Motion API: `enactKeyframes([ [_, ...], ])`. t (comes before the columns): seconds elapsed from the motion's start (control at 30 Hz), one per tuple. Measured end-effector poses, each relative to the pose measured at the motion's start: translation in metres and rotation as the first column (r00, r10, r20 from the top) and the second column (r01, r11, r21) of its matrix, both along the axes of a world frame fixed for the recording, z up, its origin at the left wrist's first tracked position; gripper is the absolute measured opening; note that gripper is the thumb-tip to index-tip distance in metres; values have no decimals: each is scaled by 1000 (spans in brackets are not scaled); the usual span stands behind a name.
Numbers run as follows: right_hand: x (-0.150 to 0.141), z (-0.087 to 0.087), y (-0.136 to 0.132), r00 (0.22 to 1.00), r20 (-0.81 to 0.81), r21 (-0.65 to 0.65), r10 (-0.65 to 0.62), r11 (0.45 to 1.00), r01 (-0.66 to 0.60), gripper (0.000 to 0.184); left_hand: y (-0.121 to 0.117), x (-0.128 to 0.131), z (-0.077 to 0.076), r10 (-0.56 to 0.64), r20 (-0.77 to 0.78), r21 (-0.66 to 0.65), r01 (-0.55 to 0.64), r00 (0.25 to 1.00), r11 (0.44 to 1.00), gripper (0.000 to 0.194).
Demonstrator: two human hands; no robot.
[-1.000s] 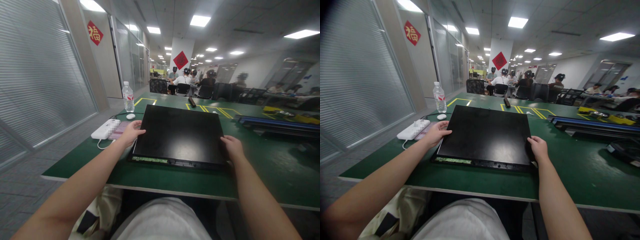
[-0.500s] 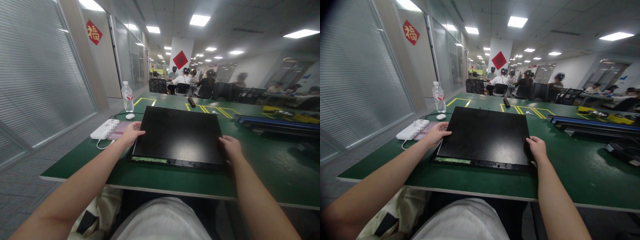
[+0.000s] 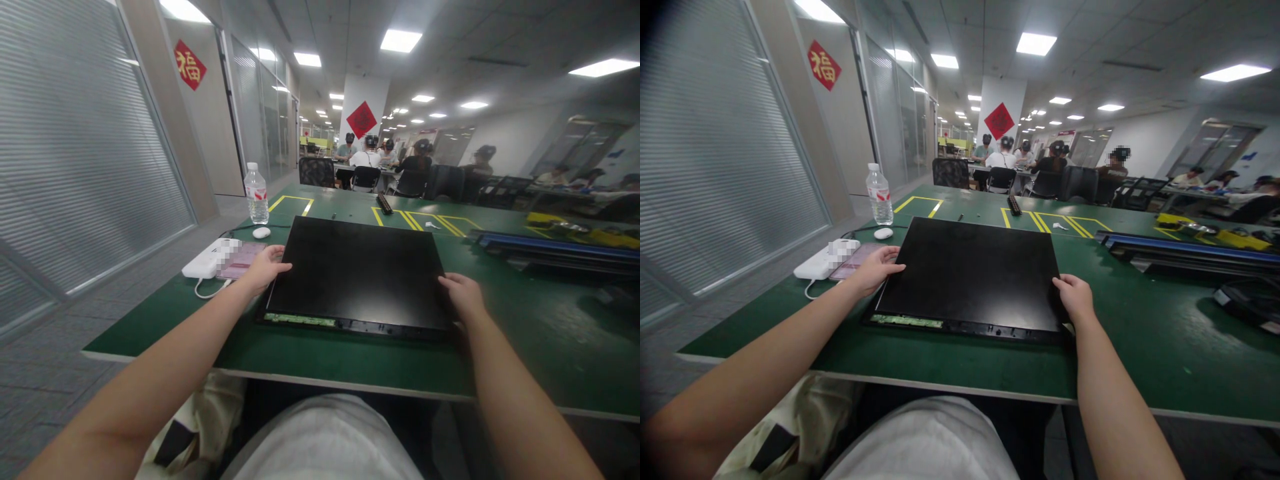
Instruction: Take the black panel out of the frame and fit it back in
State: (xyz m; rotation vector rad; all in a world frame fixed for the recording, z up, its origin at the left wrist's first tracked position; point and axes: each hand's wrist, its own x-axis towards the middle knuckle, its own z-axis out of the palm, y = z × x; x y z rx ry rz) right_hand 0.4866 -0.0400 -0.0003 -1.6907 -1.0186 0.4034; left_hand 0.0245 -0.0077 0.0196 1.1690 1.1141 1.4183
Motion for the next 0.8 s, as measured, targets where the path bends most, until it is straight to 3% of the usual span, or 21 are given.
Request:
enactKeyframes([
  [0.4, -1, 0, 0, 1000, 11, -70, -2, 998, 2, 11, -4, 0, 2, -68, -22, -34, 67, 997, 997, 51],
  [0.8, -7, -3, 0, 993, 46, -4, 105, 994, -105, 11, -4, -2, 3, -51, -37, -101, 47, 998, 994, 55],
])
